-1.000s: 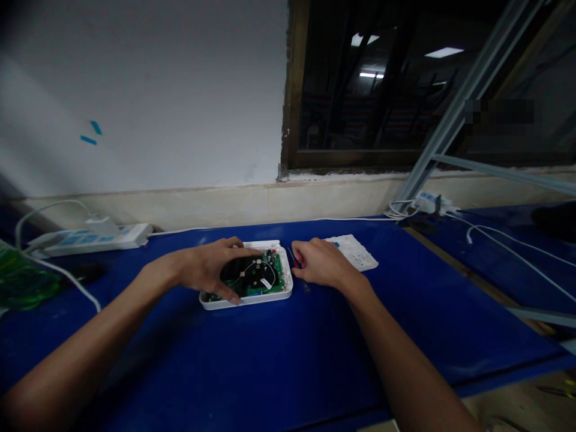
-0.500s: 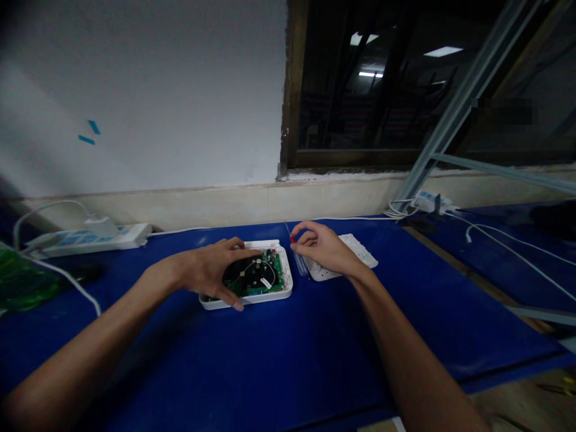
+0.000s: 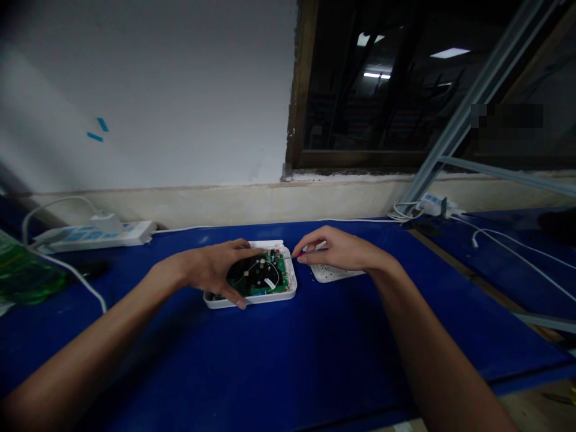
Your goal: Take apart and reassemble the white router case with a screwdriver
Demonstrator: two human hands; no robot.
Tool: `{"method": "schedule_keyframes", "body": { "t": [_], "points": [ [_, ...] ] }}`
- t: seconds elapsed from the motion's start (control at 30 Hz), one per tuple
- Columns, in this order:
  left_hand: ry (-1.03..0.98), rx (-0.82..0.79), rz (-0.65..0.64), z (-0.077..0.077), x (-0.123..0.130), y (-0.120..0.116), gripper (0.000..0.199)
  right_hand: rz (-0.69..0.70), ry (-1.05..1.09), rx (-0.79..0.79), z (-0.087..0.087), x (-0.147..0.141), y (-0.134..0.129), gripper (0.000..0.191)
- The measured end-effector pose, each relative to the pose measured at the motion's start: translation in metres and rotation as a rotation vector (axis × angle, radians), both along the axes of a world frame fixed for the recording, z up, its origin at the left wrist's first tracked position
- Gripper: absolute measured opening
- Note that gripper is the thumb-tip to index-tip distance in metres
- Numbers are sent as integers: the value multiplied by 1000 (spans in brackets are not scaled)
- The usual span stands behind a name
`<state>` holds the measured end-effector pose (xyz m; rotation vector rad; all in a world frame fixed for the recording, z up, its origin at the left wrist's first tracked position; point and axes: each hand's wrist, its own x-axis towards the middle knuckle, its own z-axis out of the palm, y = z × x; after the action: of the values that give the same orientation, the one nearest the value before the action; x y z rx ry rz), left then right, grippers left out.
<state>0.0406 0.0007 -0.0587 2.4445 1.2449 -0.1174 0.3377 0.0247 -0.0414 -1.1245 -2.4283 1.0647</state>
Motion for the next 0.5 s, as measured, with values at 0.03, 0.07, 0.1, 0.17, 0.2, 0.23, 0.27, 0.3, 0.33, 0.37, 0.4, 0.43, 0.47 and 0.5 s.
{"method": "schedule_keyframes", "body": {
  "t": [0.03,0.07,0.1,0.17,0.2,0.23,0.27,0.3,0.33,0.37,0.4,0.43,0.47,0.5],
  "points": [
    [-5,-6,-2,0,-1,1,116,39,-64,17,6,0,1,24],
    [-5,-8,-5,-1,-2,2,116,71,-125,37,11,-2,1,24],
    [-4,-6,-10,-1,-3,2,117,98,-177,62,16,-4,1,23],
    [4,2,-15,-2,-3,3,117,141,-274,113,24,-11,1,14],
    [7,6,-14,-2,-3,3,117,146,-309,137,26,-15,1,12],
    [8,10,-12,-2,-2,3,117,142,-337,155,28,-20,2,11],
    [7,13,-11,-2,-2,3,116,134,-355,170,29,-24,2,11],
    [8,16,-10,-2,-1,3,116,127,-366,182,29,-27,2,12],
    [11,20,-11,-2,-1,2,116,124,-373,195,29,-30,2,11],
    [17,23,-13,-2,0,2,115,122,-378,211,28,-32,2,11],
    [27,23,-17,-2,0,2,116,125,-384,228,28,-34,2,10],
    [36,21,-21,-2,0,2,116,129,-395,244,29,-36,1,10],
    [42,16,-26,-2,0,2,117,134,-411,255,30,-37,0,10],
    [44,10,-30,-2,0,2,117,141,-432,260,31,-39,-1,11]
  ]
}}
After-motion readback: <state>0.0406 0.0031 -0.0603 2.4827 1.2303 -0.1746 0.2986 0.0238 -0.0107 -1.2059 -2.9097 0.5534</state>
